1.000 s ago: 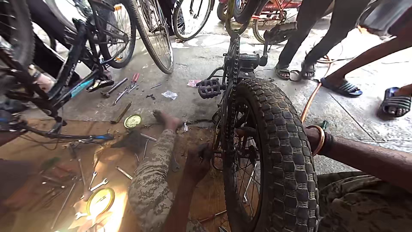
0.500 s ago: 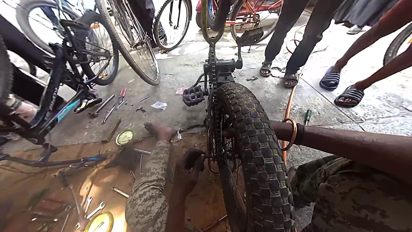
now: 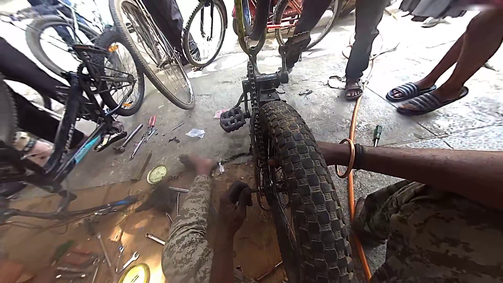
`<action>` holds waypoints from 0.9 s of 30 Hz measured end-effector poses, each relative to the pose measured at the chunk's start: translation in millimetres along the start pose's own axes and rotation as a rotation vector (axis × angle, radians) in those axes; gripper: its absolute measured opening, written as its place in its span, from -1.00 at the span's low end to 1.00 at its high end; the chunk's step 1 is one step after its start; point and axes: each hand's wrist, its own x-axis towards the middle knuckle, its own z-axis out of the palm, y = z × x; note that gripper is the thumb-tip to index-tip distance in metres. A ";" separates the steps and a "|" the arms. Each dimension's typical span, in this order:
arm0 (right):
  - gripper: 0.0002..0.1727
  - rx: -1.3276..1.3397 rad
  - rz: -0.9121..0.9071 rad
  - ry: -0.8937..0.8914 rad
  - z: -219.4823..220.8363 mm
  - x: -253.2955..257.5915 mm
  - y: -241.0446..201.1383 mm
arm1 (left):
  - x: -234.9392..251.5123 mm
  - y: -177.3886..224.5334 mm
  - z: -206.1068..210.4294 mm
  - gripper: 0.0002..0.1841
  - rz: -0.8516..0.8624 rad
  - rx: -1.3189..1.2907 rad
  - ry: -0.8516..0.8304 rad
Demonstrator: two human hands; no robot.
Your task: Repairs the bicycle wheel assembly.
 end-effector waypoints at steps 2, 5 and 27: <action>-0.85 0.022 -0.011 0.033 -0.2 -8.2 -14.5 | 2.1 -1.4 5.0 -0.63 0.021 0.055 0.013; -0.87 -0.091 0.198 -0.054 -10.7 -39.1 -99.3 | 4.6 4.1 11.3 -0.52 -0.019 0.088 0.059; -0.80 -0.002 0.090 0.022 -2.4 1.6 -10.8 | -4.5 9.1 -13.2 -0.59 0.014 -0.092 -0.031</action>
